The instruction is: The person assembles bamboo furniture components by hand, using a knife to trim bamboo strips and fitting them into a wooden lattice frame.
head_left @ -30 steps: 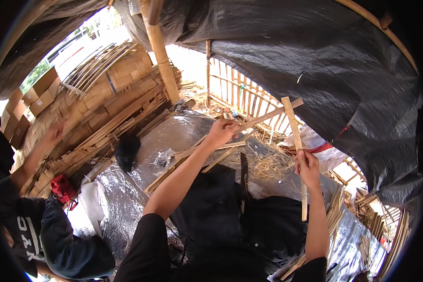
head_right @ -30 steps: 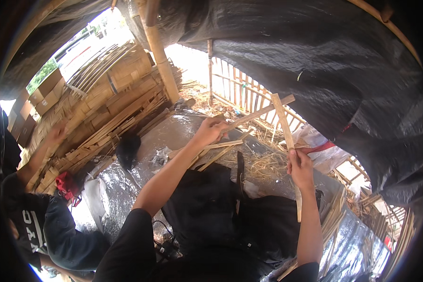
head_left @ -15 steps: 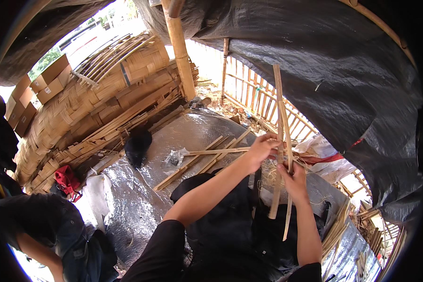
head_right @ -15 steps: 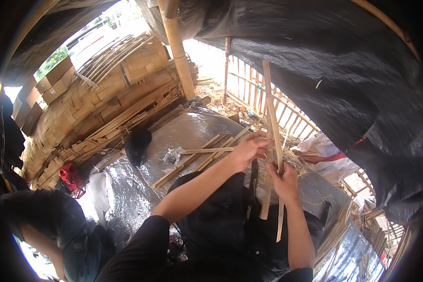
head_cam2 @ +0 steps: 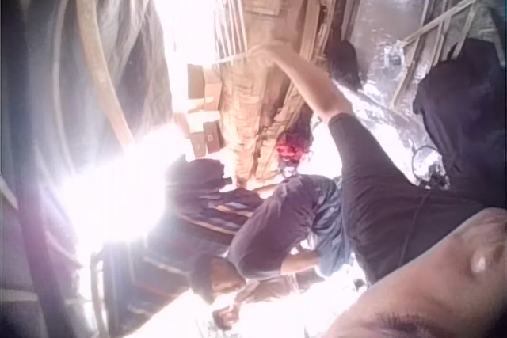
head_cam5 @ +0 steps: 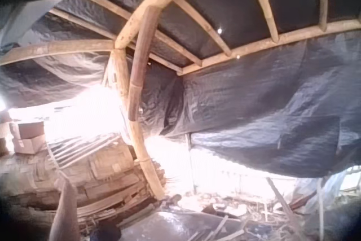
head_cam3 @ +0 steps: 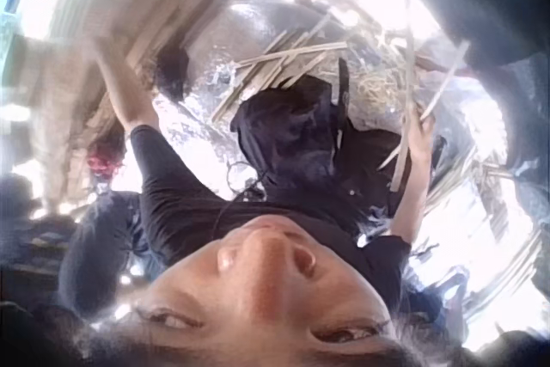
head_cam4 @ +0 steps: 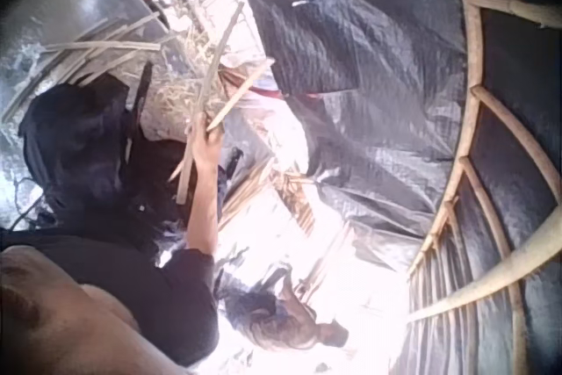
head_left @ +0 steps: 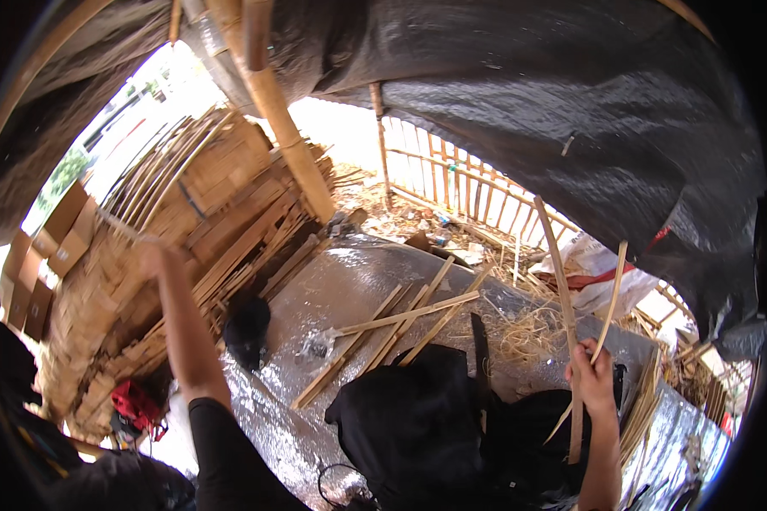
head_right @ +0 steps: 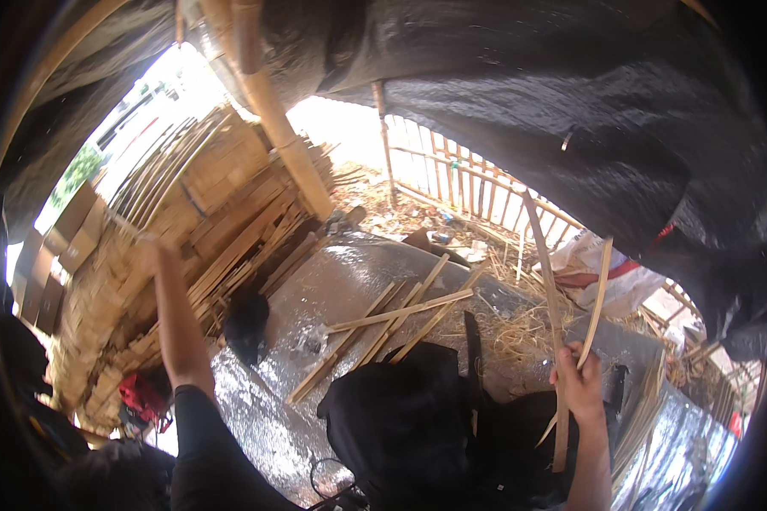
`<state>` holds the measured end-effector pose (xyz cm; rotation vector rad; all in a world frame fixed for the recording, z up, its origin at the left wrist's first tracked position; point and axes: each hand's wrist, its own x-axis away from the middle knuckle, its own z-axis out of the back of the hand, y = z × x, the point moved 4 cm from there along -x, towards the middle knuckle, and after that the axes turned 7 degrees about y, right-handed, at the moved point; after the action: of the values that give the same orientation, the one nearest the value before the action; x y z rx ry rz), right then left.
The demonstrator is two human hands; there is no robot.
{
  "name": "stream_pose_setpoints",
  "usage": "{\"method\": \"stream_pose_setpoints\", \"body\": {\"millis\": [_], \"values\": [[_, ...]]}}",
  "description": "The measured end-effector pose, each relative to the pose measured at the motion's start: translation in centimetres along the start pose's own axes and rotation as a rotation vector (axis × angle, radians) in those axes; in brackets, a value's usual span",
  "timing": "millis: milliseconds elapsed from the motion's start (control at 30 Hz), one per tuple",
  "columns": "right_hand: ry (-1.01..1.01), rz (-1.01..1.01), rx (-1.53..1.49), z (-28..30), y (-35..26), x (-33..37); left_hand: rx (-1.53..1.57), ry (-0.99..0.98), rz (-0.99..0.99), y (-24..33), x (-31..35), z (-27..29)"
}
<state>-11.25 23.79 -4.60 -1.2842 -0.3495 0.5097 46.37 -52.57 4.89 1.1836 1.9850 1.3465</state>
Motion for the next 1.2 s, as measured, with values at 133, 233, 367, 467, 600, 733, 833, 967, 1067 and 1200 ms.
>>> {"method": "stream_pose_setpoints", "body": {"millis": [133,233,367,467,600,733,833,967,1067,1200], "values": [[-0.005,-0.011,-0.002,-1.3,-3.6,-2.0,0.143,-0.082,-0.101,8.3,-13.5,6.0],[0.011,0.03,-0.05,-1.6,-3.9,-2.9,0.22,-0.132,-0.134,11.5,-14.3,5.5],[0.137,-0.03,0.117,2.5,-4.9,-1.3,0.278,-0.017,0.239,-1.0,-4.1,0.5],[0.167,-0.025,0.005,3.6,-3.4,-2.0,0.268,-0.087,0.007,11.8,-12.9,4.6],[0.47,-0.01,0.033,10.4,-5.5,0.5,0.218,-0.178,-0.068,12.6,-11.3,3.0],[0.6,-0.047,-0.094,19.7,-3.6,4.2,0.221,-0.2,0.017,10.2,-5.8,1.5],[0.715,0.088,-0.001,27.7,-1.1,6.8,0.209,-0.159,0.014,8.6,-2.5,0.3],[0.826,0.226,-0.256,32.8,-1.4,8.1,0.217,-0.37,-0.193,16.1,-4.1,1.0],[0.966,0.16,-0.046,31.2,-7.4,8.8,0.197,-0.518,-0.22,17.3,-1.2,2.8],[0.916,0.114,0.448,30.9,-9.9,8.8,0.23,-0.465,-0.163,12.7,9.6,6.1]]}}
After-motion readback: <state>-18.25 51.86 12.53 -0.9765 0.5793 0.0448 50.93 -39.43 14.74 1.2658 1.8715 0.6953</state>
